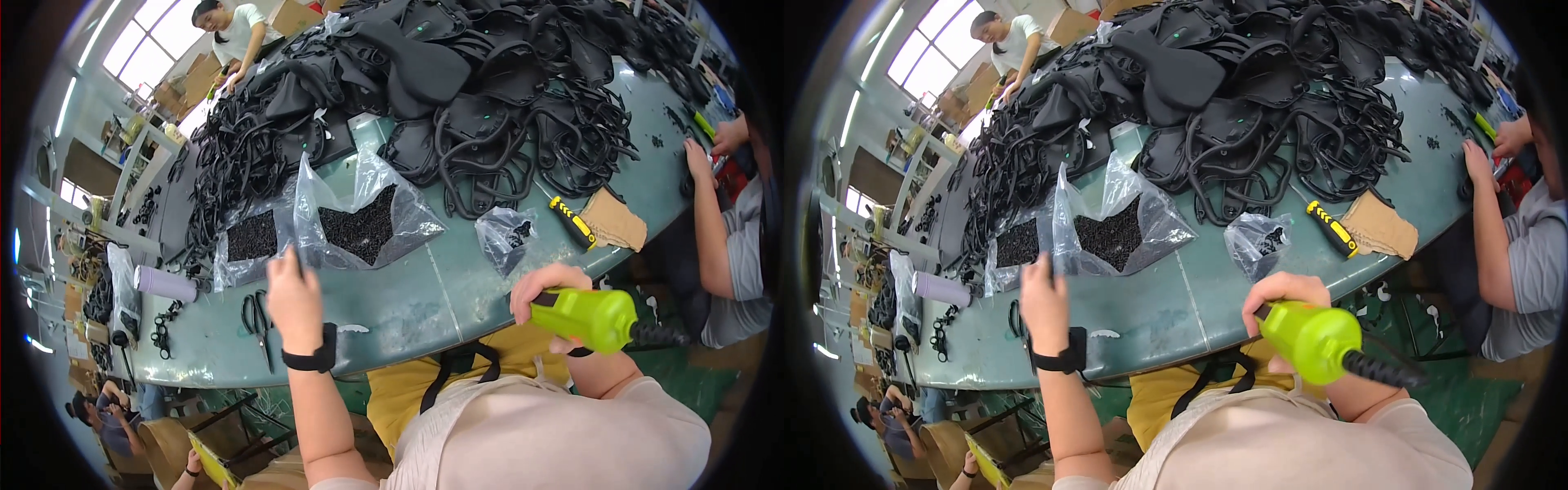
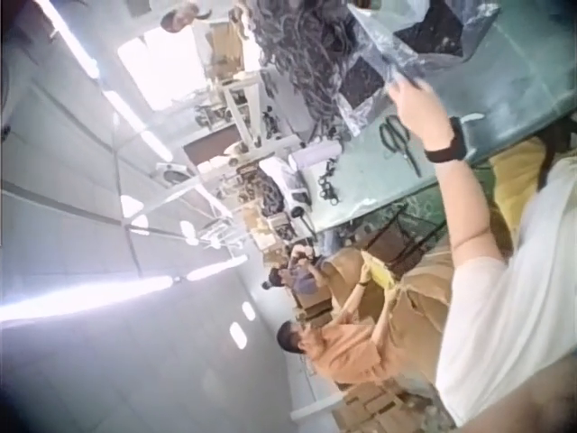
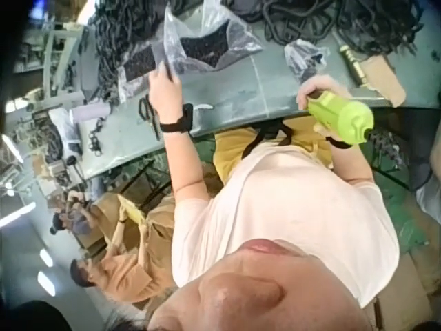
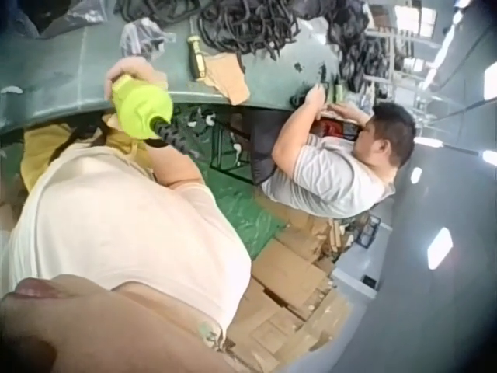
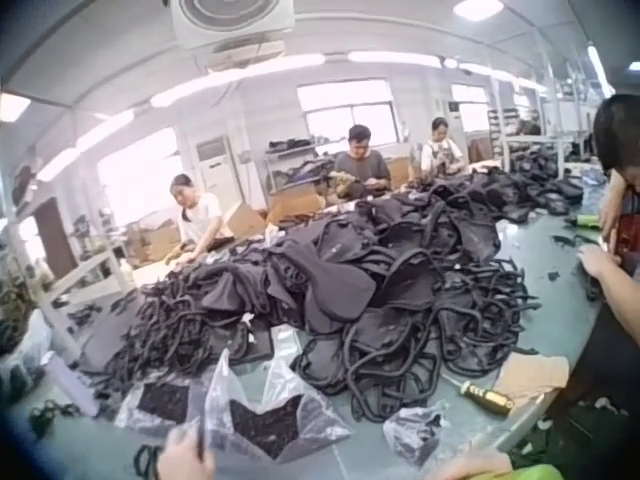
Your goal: Installing fasteners into the plastic base of a bicycle saddle using an electric screwdriver.
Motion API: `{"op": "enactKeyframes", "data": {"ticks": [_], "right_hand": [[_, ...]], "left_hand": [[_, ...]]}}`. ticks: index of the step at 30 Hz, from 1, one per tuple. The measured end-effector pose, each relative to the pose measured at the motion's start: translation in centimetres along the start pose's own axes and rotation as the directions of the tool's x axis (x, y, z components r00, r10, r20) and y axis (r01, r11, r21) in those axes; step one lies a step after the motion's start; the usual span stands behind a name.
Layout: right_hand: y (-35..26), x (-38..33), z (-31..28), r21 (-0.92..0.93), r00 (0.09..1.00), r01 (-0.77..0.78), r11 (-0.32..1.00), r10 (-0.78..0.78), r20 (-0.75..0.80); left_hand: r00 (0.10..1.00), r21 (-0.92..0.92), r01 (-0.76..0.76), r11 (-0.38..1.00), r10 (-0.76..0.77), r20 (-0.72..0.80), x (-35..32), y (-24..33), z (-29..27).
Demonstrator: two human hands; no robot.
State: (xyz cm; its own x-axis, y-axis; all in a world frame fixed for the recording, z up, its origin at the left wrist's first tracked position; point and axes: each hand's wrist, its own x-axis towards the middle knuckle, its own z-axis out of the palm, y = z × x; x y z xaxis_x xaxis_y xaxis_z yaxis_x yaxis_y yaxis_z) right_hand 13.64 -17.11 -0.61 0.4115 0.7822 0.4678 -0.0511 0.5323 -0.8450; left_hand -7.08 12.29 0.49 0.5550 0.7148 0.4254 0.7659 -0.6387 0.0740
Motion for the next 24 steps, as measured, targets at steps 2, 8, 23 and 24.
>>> {"op": "enactKeyframes", "data": {"ticks": [2, 8, 23, 24], "right_hand": [[-0.2, 0.0, 0.0, -0.122, 0.998, 0.012, 0.993, -0.005, 0.058], [-0.3, -0.2, -0.2, -0.121, 0.999, 0.026, 0.992, -0.023, 0.025], [-0.9, -0.5, -0.5, -0.278, 0.977, 0.11, 0.954, -0.052, 0.206], [-0.8, -0.9, -0.7, -0.253, 0.978, 0.11, 0.961, -0.059, 0.201]], "left_hand": [[0.976, -0.187, -0.062, 0.98, 0.099, 0.195, -0.4, 1.3, 0.8], [0.947, -0.505, -0.197, 0.84, 0.297, 0.125, 5.8, 6.8, -3.5], [0.955, -0.72, 0.264, 0.641, -0.067, 0.29, 26.0, 22.0, 12.7], [0.938, -0.72, 0.328, 0.612, -0.116, 0.328, 25.9, 23.0, 12.9]]}}
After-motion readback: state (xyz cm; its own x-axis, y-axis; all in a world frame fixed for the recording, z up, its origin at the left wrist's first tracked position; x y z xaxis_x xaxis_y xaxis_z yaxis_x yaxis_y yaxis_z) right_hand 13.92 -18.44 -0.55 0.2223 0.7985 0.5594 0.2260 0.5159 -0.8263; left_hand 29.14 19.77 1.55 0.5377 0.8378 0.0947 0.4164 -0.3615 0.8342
